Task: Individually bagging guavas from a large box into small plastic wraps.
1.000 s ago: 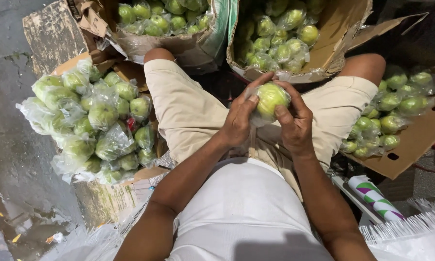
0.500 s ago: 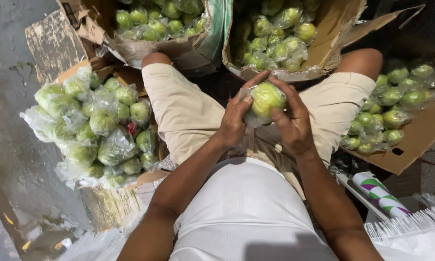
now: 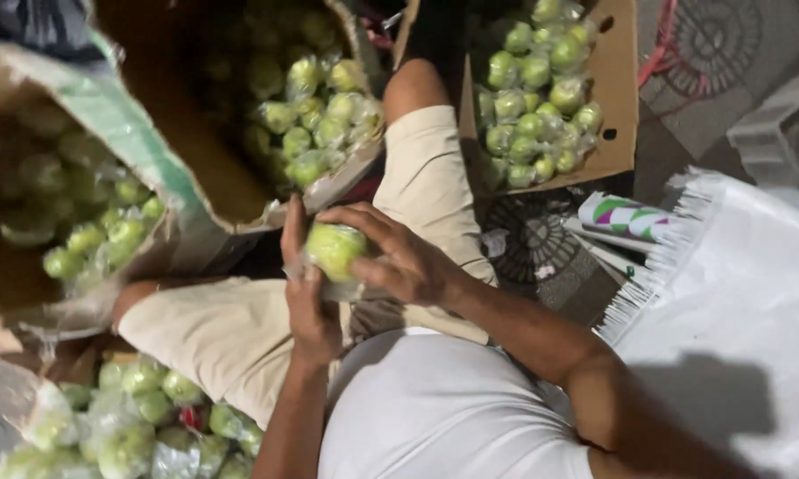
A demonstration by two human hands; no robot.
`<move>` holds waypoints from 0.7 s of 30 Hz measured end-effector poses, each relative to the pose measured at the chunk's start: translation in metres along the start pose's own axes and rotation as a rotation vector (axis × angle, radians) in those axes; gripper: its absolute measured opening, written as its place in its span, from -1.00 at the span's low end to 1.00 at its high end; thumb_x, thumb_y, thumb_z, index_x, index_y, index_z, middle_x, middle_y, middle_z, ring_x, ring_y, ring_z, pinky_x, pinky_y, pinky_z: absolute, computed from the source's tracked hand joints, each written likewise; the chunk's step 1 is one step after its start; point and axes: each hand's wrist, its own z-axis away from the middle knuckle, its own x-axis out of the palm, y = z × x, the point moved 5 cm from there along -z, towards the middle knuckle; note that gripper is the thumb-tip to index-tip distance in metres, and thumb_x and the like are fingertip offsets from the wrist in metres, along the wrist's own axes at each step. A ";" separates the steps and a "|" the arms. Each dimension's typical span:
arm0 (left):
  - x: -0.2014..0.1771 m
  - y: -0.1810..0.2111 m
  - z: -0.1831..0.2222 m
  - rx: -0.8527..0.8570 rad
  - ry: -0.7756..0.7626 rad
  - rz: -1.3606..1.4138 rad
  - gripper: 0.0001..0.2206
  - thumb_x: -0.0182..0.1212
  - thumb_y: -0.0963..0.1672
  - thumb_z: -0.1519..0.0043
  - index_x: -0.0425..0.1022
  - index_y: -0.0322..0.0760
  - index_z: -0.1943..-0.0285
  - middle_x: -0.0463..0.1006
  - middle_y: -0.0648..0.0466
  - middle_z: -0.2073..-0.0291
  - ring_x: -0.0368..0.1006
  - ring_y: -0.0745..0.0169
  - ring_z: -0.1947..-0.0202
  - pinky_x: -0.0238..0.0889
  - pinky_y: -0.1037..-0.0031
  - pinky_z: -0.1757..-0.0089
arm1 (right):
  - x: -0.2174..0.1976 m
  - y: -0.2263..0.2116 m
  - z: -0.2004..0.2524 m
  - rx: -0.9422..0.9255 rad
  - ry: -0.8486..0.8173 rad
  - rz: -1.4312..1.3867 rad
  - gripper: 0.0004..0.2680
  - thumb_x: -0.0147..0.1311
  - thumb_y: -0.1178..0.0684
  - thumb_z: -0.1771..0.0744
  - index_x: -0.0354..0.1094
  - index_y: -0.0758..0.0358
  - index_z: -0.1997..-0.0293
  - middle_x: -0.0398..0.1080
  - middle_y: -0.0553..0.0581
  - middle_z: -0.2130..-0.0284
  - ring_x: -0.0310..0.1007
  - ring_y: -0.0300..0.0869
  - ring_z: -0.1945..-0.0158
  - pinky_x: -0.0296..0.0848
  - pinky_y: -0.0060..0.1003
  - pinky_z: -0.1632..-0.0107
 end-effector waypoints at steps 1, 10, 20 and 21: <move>0.009 0.008 -0.004 -0.001 -0.027 -0.003 -0.28 -0.13 0.12 -0.39 -0.15 -0.34 -0.64 -0.17 -0.14 -0.61 -0.29 0.03 -0.59 -0.38 0.15 -0.47 | -0.008 -0.004 0.002 -0.006 0.026 0.004 -0.56 0.03 -0.08 -0.38 0.18 0.40 -0.38 0.30 0.34 -0.14 0.37 0.11 -0.20 0.45 0.05 -0.18; 0.046 0.007 0.001 -0.089 -0.614 -0.019 -0.38 0.08 -0.07 -0.32 0.07 -0.52 -0.53 0.07 -0.32 -0.51 0.17 -0.32 -0.43 0.45 0.11 -0.07 | -0.160 0.103 0.089 0.029 0.777 0.200 -0.52 0.28 0.02 -0.36 0.13 0.36 -0.38 0.35 0.41 -0.09 0.37 0.08 -0.16 0.43 0.06 -0.18; -0.072 -0.027 0.030 -0.416 -0.179 -0.162 -0.46 0.04 -0.17 -0.27 0.18 -0.44 -0.48 0.42 -0.24 -0.32 0.41 -0.08 -0.25 0.38 0.20 -0.13 | -0.279 0.279 0.208 0.869 1.382 -0.006 -0.30 0.17 -0.32 -0.26 -0.14 0.13 -0.48 0.12 0.34 -0.20 0.53 -0.01 0.28 0.57 -0.31 0.43; -0.082 -0.030 0.032 -0.431 -0.121 -0.192 -0.45 0.04 -0.18 -0.24 0.19 -0.46 -0.48 0.43 -0.26 -0.30 0.43 -0.12 -0.24 0.39 0.19 -0.10 | -0.280 0.292 0.205 1.035 1.195 0.112 -0.12 0.04 -0.54 -0.25 -0.42 0.17 -0.58 -0.22 0.43 -0.47 0.59 0.13 0.06 0.71 -0.20 0.27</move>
